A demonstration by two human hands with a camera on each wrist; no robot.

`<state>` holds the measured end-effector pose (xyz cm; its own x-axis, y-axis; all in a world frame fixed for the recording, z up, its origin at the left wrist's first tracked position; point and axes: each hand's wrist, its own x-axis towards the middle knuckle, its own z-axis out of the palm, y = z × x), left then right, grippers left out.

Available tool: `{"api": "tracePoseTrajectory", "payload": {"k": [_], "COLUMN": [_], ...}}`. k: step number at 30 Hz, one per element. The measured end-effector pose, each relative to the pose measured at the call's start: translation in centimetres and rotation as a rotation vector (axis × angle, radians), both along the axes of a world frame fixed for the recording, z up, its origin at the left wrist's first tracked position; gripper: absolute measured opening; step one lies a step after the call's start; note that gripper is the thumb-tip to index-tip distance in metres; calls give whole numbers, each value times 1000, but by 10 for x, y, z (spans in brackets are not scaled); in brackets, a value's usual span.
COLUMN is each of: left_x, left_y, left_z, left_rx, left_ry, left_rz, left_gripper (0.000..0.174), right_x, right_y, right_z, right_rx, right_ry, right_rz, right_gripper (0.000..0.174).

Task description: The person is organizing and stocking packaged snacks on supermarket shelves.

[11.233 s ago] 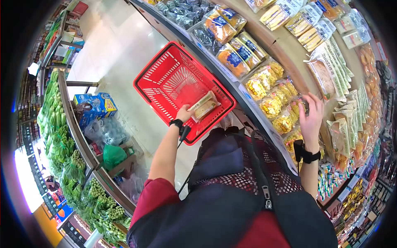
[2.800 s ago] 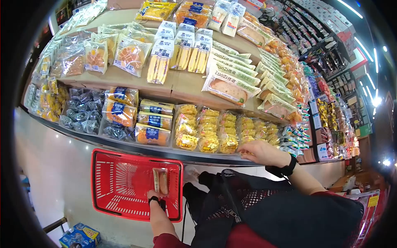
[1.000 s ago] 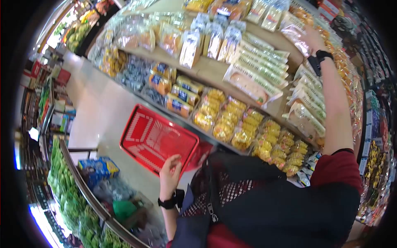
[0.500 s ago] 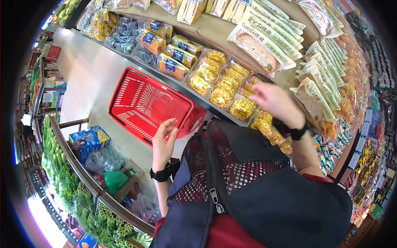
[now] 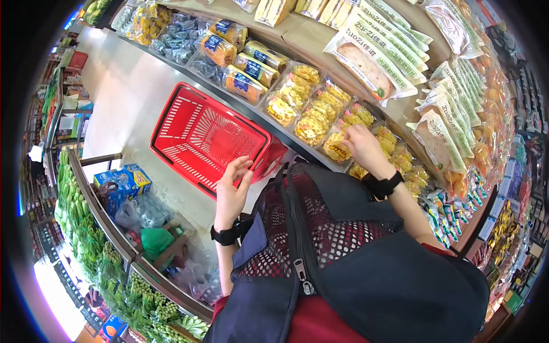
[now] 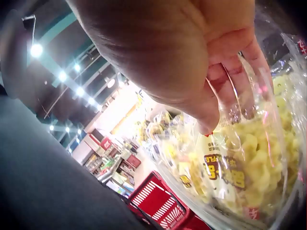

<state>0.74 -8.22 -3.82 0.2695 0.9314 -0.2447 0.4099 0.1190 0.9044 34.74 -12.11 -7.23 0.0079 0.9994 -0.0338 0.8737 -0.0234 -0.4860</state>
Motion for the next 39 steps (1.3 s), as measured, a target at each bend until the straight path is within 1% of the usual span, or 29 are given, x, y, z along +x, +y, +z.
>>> {"api": "tracePoseTrajectory", "payload": {"k": [1,2,4,5,6,9,10,12,14,16,17,18,19,20,22,23,24,25,26,28,29,31,32,33,34,35,36,38,39], "left_x": [2,5,11,13,17,31,35,44,43,24,13,-1,-17,-35,-70,-88,-103,-123,-146,-161,-167,-165,-159,-152,-151,-153,-144,-135,-165], "left_y": [0,0,3,6,10,23,27,32,33,42,45,49,55,59,69,73,78,84,91,96,98,102,108,110,110,104,99,98,98], "left_z": [1,2,5,5,6,9,9,8,-4,-22,-29,-46,-69,-92,-136,-167,-196,-238,-289,-344,-367,-378,-386,-396,-400,-402,-392,-379,-491], "left_rx": [-16,-14,12,-30,-26,-123,-125,-264,-271,-507,-433,-436,-482,-531,-612,-603,-611,-648,-701,-708,-700,-659,-664,-687,-701,-716,-718,-559,-257], "left_ry": [-7,-7,-22,-60,-52,-248,-240,-471,-537,-455,-406,-409,-467,-522,-544,-540,-399,-281,-198,-147,-44,156,150,135,125,100,91,282,717], "left_rz": [-5,5,-54,-104,-95,-286,-285,-332,-298,-316,-297,-309,-160,-6,247,340,418,448,440,456,468,447,435,329,236,259,259,-4,-126], "left_gripper": [35,35,35,40,40,58,58,61,59,55,46,46,43,40,38,38,41,43,42,38,36,31,31,32,32,33,33,37,40], "right_x": [1,2,4,4,3,-11,-23,-53,-84,-95,-95,-94,-89,-83,-66,-65,-65,-66,-69,-75,-77,-85,-87,-87,-85,-84,-84,-85,-84], "right_y": [0,1,3,2,5,15,20,31,40,46,47,46,42,36,22,15,7,2,-1,-6,-9,-6,-4,-6,-3,-3,-4,-4,-10], "right_z": [8,19,42,48,52,51,49,51,43,34,33,32,29,19,1,-2,-3,-4,-5,-10,-18,-20,-21,-24,-30,-33,-30,-24,-28], "right_rx": [-51,-49,-115,-168,-168,-151,-151,-217,-246,-189,-88,6,34,48,16,16,26,37,33,-27,-19,-18,-20,-26,-15,-5,-4,-2,68], "right_ry": [90,90,352,536,542,836,844,919,987,958,801,642,560,581,433,425,409,394,383,328,311,311,317,303,353,403,394,356,348], "right_rz": [-49,-38,-151,-203,-192,-65,-65,14,65,95,69,44,-38,-149,-290,-306,-366,-427,-444,-465,-442,-494,-529,-543,-552,-560,-556,-521,-517], "right_gripper": [15,15,11,10,10,14,14,15,15,15,15,14,15,17,24,24,29,35,35,44,47,43,38,38,30,22,22,12,9]}}
